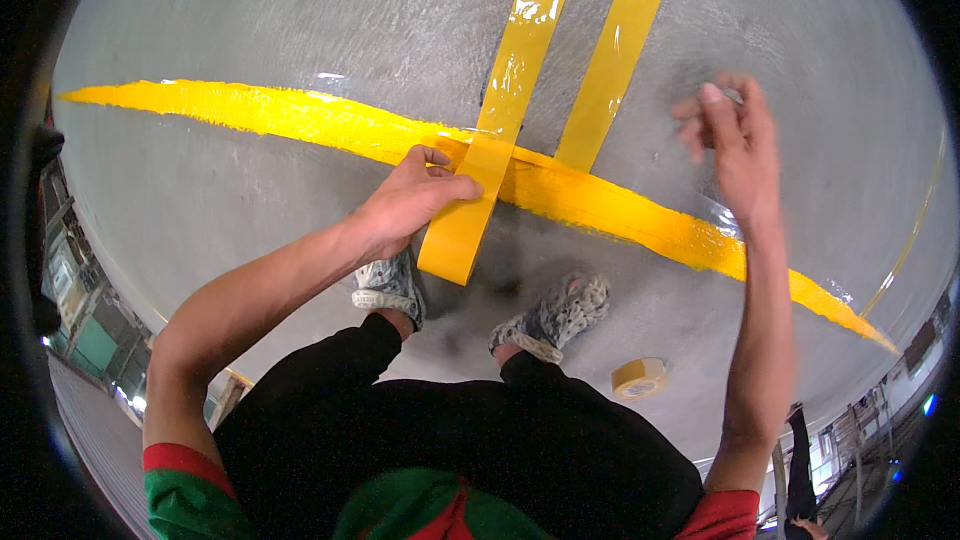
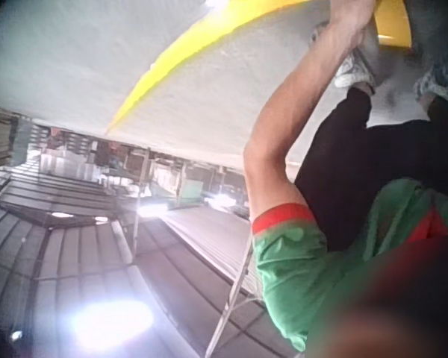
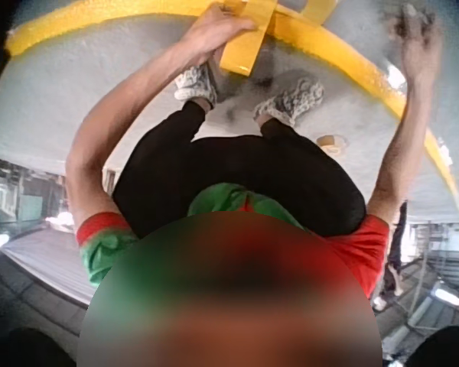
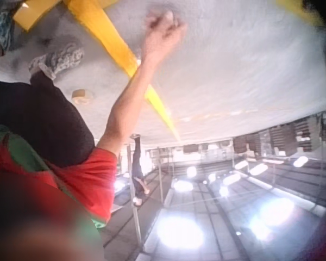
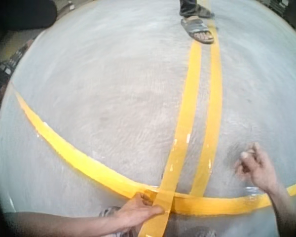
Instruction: The person applies yellow floor tape to a concrete floor in a warehouse, creating intersecting lines. They unroll the tape, press it down, and cut it with a utility knife, repeating the process to form a grid pattern.
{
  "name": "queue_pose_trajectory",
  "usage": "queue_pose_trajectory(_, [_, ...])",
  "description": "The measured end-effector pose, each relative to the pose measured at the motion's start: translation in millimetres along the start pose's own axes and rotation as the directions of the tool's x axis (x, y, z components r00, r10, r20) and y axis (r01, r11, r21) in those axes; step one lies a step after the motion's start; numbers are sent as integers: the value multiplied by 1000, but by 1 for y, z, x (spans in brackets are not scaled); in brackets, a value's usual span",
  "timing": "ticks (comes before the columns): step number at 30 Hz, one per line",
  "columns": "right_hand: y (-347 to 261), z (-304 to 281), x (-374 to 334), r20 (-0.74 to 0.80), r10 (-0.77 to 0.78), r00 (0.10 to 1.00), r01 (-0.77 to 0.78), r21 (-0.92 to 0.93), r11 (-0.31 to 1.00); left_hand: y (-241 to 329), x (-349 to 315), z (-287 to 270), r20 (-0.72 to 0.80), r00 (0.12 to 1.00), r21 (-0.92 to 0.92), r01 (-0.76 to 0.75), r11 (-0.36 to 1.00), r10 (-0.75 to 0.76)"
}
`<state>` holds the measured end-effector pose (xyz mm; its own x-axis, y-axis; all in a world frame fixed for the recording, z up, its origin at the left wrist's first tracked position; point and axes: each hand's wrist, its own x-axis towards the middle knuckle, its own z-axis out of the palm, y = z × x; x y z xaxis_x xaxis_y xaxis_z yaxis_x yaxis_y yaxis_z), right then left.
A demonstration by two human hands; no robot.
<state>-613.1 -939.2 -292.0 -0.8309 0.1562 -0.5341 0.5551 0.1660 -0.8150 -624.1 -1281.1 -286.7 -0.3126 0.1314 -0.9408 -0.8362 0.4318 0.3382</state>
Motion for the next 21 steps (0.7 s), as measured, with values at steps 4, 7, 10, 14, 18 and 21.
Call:
queue_pose_trajectory(4, [-20,84,4,267,-164,950,135,124,983,-1,4,5,145,985,-176,117,977,-92])
queue_pose_trajectory(7, [-15,129,14,429,-122,895,28,220,975,-3,9,9,186,981,-222,91,971,-49])
queue_pose_trajectory(10, [-6,151,14,464,-62,884,-23,175,984,-8,10,11,156,986,-205,85,975,-54])
queue_pose_trajectory(14, [-2,153,12,423,-28,906,23,17,1000,-14,8,8,171,982,-201,115,973,-80])
queue_pose_trajectory(18, [-2,149,11,367,-63,928,55,31,998,-14,5,8,168,983,-200,102,974,-69])
queue_pose_trajectory(21, [1,148,9,347,-83,934,76,33,997,-12,2,11,35,999,-171,25,985,-19])
